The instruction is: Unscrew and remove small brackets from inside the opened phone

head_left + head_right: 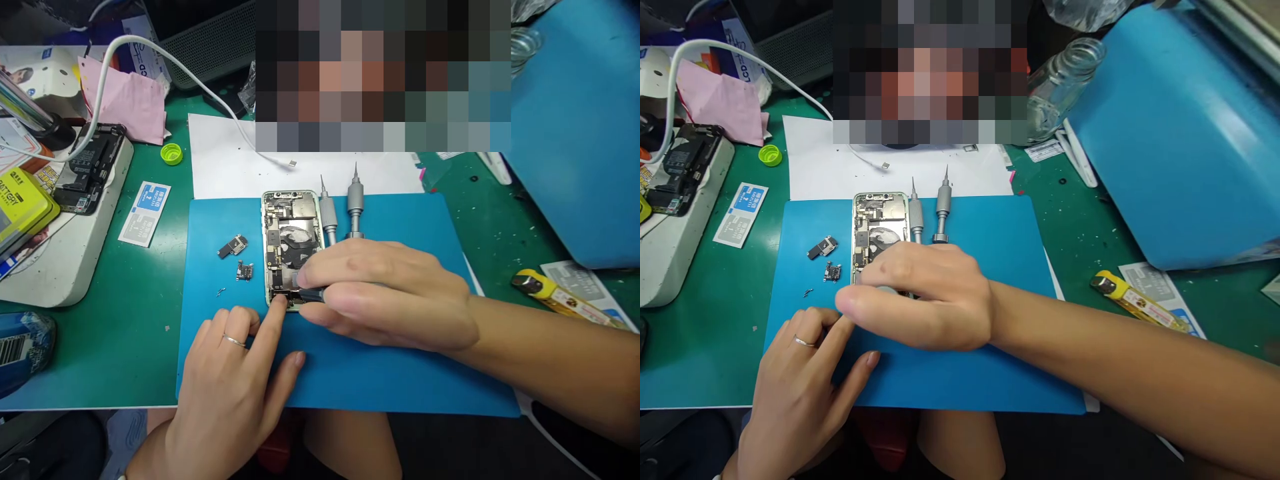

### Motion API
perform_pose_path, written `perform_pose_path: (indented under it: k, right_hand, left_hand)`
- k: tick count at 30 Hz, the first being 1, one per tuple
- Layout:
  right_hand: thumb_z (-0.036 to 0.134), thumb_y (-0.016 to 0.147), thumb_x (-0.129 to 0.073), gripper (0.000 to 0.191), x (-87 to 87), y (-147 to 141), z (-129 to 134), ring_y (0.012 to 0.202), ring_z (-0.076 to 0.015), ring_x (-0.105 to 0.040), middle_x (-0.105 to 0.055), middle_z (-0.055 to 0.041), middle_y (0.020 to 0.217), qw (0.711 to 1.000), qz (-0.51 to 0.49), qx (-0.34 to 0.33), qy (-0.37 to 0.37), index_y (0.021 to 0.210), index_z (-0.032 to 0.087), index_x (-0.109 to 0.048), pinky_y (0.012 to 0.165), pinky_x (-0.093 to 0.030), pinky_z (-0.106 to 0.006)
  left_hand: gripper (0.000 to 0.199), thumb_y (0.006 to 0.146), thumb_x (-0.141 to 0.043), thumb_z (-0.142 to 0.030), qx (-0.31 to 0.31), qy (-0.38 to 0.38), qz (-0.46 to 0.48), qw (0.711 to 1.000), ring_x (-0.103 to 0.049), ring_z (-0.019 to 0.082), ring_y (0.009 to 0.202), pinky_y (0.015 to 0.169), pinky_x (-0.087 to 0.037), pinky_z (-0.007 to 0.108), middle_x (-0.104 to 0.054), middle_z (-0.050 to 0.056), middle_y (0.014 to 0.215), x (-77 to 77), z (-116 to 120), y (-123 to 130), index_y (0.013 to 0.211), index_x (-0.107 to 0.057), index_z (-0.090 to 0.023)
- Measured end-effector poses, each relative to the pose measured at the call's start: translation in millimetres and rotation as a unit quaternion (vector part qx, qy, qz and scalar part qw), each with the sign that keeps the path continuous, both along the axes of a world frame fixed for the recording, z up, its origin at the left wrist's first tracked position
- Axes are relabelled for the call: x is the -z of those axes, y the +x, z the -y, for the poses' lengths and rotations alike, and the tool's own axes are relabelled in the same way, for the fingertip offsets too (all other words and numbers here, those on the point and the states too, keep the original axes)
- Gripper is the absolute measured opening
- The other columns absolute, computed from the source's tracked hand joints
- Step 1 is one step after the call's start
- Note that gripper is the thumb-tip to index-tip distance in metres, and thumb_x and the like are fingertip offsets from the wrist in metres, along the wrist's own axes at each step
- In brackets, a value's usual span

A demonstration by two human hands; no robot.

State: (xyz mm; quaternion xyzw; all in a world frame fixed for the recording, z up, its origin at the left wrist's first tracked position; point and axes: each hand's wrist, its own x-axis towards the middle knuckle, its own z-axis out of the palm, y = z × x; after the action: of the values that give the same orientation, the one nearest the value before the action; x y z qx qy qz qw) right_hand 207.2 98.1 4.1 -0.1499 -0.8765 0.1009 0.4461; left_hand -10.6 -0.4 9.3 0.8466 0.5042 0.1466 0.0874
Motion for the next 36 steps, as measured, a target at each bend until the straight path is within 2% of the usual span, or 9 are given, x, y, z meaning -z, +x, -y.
perform_pose_path:
  k: [7, 12, 17, 23, 28, 30, 36]
  right_hand:
    - [0.005, 0.097, -0.064, 0.019, 0.7, -0.3, 0.3, 0.098, -0.0157, -0.076, -0.078, -0.0105, 0.100, 1.000, -0.006, 0.006, 0.009, 0.115, 0.010, -0.065, 0.084, -0.067, -0.029]
    - [0.008, 0.099, -0.062, 0.018, 0.9, 0.0, -0.7, 0.098, -0.0154, -0.076, -0.078, -0.0103, 0.102, 1.000, 0.015, 0.006, 0.011, 0.116, 0.013, -0.064, 0.080, -0.067, -0.028]
    - [0.008, 0.096, -0.067, 0.024, 4.5, -2.7, -1.2, 0.094, -0.0153, -0.078, -0.080, -0.0087, 0.105, 1.000, 0.000, 0.019, 0.013, 0.118, 0.016, -0.065, 0.073, -0.068, -0.027]
    - [0.008, 0.098, -0.063, 0.026, -0.1, -4.7, -1.7, 0.105, -0.0125, -0.078, -0.082, -0.0019, 0.104, 1.000, 0.007, 0.014, -0.005, 0.121, 0.019, -0.066, 0.095, -0.067, -0.024]
    - [0.008, 0.101, -0.057, 0.023, -2.0, -4.3, -1.1, 0.105, -0.0105, -0.077, -0.079, 0.0009, 0.094, 1.000, 0.006, 0.005, -0.023, 0.118, 0.019, -0.066, 0.100, -0.064, -0.021]
    - [0.006, 0.100, -0.056, 0.023, -1.4, -4.6, -0.9, 0.103, -0.0111, -0.077, -0.078, -0.0004, 0.091, 1.000, 0.004, 0.003, -0.017, 0.117, 0.016, -0.066, 0.100, -0.065, -0.023]
    - [0.010, 0.099, -0.065, 0.018, -1.0, -2.6, -0.3, 0.103, -0.0157, -0.077, -0.079, -0.0075, 0.106, 1.000, 0.025, 0.008, 0.006, 0.116, 0.015, -0.066, 0.089, -0.067, -0.029]
  left_hand:
    - [0.031, 0.110, -0.048, -0.038, -0.004, -0.005, 0.001, 1.000, -0.052, 0.023, 0.082, 0.069, -0.040, 0.038, -0.056, 0.005, 0.098, 0.5, -0.8, 1.1, 0.130, -0.056, -0.015]
    - [0.041, 0.110, -0.047, -0.039, -0.007, -0.007, 0.004, 1.000, -0.052, 0.023, 0.081, 0.068, -0.040, 0.038, -0.058, 0.005, 0.097, 0.4, -1.1, 2.1, 0.144, -0.051, -0.016]
    - [0.048, 0.110, -0.046, -0.041, -0.020, 0.009, 0.004, 1.000, -0.053, 0.024, 0.082, 0.068, -0.042, 0.038, -0.060, 0.007, 0.098, 1.7, -0.7, 3.5, 0.146, -0.050, -0.009]
    - [0.046, 0.110, -0.047, -0.041, -0.014, 0.011, 0.002, 1.000, -0.052, 0.023, 0.080, 0.067, -0.042, 0.038, -0.059, 0.006, 0.095, 1.8, -0.8, 2.7, 0.141, -0.053, -0.007]
    - [0.044, 0.110, -0.047, -0.039, -0.011, 0.011, 0.002, 1.000, -0.051, 0.023, 0.080, 0.066, -0.041, 0.037, -0.058, 0.006, 0.095, 1.6, -1.5, 3.1, 0.138, -0.055, -0.007]
    - [0.043, 0.110, -0.048, -0.038, -0.009, 0.009, 0.002, 1.000, -0.051, 0.022, 0.081, 0.067, -0.041, 0.037, -0.058, 0.006, 0.095, 1.1, -1.5, 3.6, 0.139, -0.055, -0.007]
    - [0.046, 0.110, -0.046, -0.040, -0.015, 0.006, 0.004, 1.000, -0.049, 0.022, 0.077, 0.064, -0.040, 0.037, -0.056, 0.005, 0.091, 0.0, -2.8, 3.7, 0.141, -0.054, -0.006]
